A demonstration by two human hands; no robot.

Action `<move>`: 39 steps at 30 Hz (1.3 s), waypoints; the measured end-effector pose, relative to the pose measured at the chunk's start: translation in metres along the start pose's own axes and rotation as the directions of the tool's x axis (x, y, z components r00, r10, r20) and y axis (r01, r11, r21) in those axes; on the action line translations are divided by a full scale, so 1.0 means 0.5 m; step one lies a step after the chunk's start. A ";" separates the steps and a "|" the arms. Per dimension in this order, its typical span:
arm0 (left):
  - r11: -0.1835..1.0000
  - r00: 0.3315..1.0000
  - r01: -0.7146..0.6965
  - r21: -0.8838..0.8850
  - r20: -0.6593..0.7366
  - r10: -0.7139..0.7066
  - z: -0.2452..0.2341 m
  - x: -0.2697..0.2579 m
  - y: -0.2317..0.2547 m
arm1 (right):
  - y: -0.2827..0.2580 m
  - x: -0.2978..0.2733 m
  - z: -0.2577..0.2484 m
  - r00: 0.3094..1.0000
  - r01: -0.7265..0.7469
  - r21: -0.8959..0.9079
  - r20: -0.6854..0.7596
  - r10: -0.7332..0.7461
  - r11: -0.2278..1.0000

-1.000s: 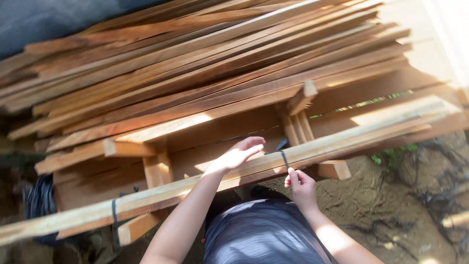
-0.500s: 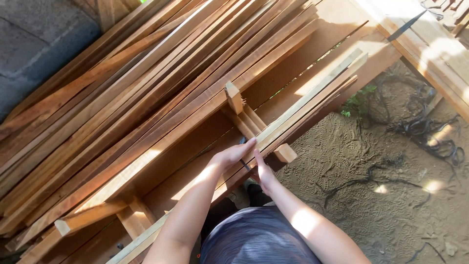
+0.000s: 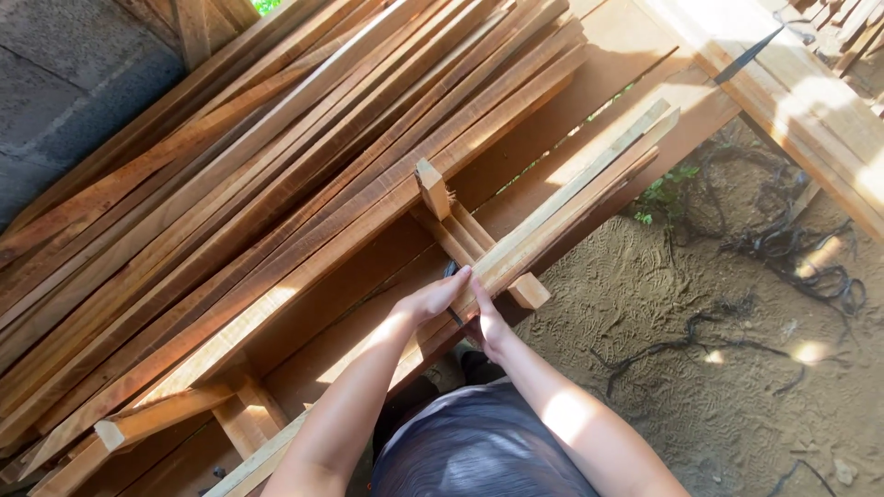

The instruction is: Organizing and sorting thin wooden planks on a rack.

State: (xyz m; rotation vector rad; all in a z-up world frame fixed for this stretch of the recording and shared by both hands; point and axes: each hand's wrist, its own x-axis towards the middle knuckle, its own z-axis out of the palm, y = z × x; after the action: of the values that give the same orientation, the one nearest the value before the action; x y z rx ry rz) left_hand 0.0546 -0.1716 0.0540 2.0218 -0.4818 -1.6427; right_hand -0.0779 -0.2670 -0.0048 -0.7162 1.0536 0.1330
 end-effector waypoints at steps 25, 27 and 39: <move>0.878 0.810 -0.011 0.478 -0.510 0.288 0.096 -0.169 -0.077 | -0.106 -0.151 0.001 0.994 0.100 -0.712 0.105 -0.035 0.695; 0.894 0.801 -0.046 0.445 -0.518 0.299 0.088 -0.219 -0.077 | -0.107 -0.190 0.022 0.948 0.318 -0.865 0.299 -0.109 0.389; 0.881 0.692 0.367 0.299 -0.721 -0.043 0.175 -0.407 -0.419 | 0.080 -0.166 0.277 0.400 0.720 -0.143 0.885 0.237 -0.679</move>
State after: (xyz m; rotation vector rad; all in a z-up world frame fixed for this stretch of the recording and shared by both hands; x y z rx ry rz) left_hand -0.0814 0.0997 0.0840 2.9146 -0.3366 -0.7585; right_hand -0.0339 -0.1345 0.0857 -2.7161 -0.9158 0.4098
